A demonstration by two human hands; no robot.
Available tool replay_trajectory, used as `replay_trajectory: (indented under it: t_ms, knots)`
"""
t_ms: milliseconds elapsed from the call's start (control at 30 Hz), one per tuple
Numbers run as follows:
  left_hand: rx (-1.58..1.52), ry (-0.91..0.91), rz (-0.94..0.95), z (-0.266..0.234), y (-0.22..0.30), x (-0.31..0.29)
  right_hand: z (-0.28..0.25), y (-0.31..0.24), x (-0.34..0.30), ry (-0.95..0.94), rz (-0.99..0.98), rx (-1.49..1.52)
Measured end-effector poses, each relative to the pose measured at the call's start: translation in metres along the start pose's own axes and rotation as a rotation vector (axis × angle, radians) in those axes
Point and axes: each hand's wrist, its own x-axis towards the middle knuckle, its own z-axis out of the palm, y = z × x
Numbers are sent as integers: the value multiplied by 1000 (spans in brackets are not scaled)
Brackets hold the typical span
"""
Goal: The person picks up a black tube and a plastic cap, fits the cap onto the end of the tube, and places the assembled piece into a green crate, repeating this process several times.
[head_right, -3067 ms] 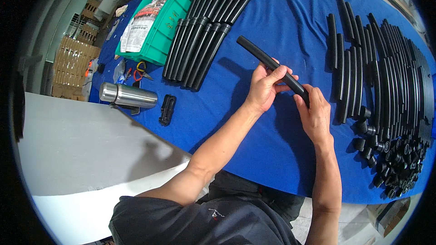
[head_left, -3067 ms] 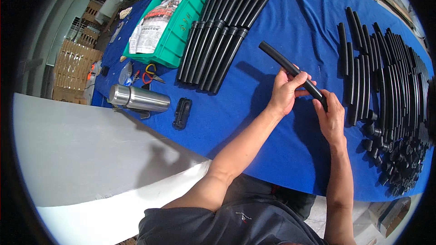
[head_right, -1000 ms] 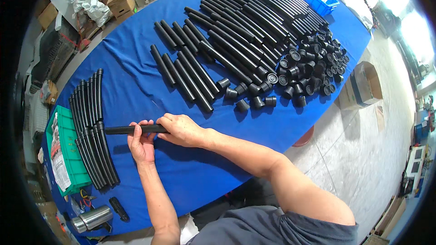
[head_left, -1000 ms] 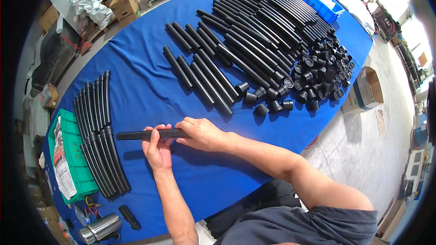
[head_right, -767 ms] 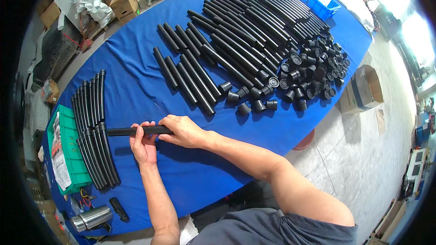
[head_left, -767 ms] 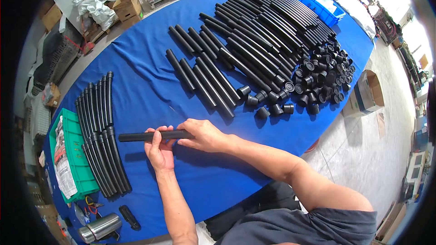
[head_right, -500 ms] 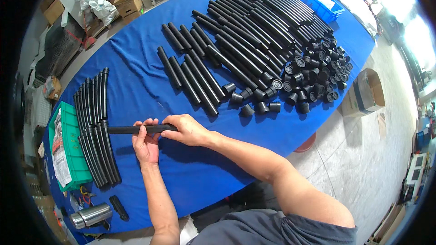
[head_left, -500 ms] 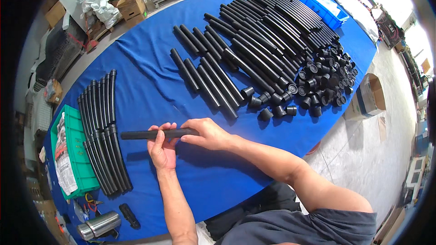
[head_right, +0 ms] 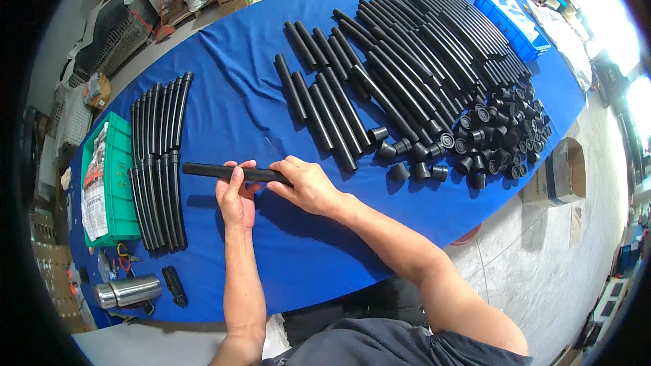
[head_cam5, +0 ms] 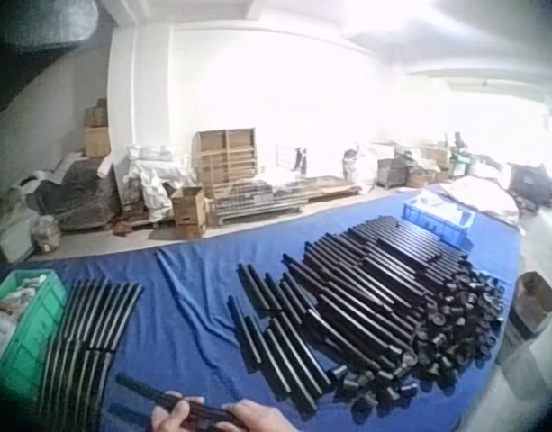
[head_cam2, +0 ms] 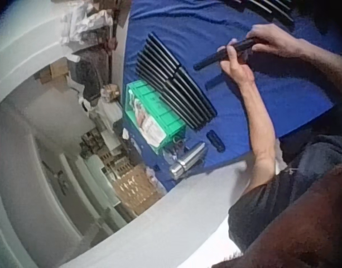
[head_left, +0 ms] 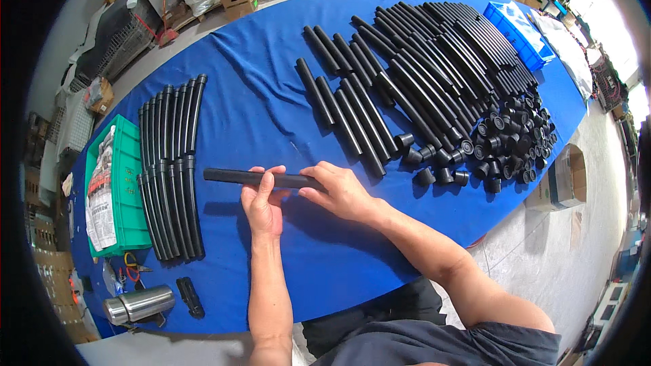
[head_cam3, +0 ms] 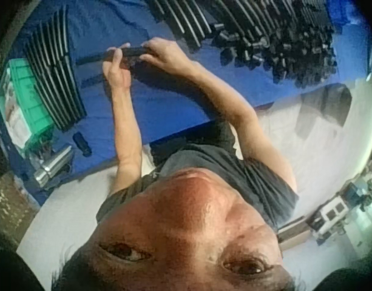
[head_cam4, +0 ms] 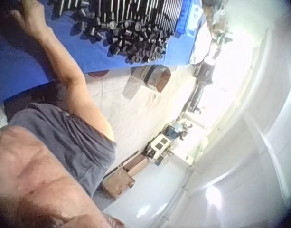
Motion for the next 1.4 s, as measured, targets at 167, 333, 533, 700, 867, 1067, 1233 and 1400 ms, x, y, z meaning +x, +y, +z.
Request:
replay_trajectory:
  t_ms: [167, 333, 533, 700, 867, 1067, 1233, 1400]
  knots:
    - [-31, -39, -3, -3, 5, 0, 2, -7, 1, 38, -118, -91]
    - [-49, -9, -48, -7, 4, 3, -9, -22, 6, -226, 486, 371]
    - [-43, 81, -84, -3, -1, 4, 1, -2, -1, -51, -95, -218]
    - [-68, 28, -82, -12, 4, 1, -8, -24, 10, -317, 613, 298]
    - [-112, 18, -64, -7, 2, 3, 5, -7, 0, -78, 166, 137]
    - [-192, -48, -42, -9, 3, 2, 4, -10, 0, -43, -8, 47]
    - [-190, -68, -33, -8, 5, -2, -12, -23, 8, -289, 644, 518]
    - [-172, -67, -34, -3, 4, -1, -1, -6, -1, -28, -119, -66]
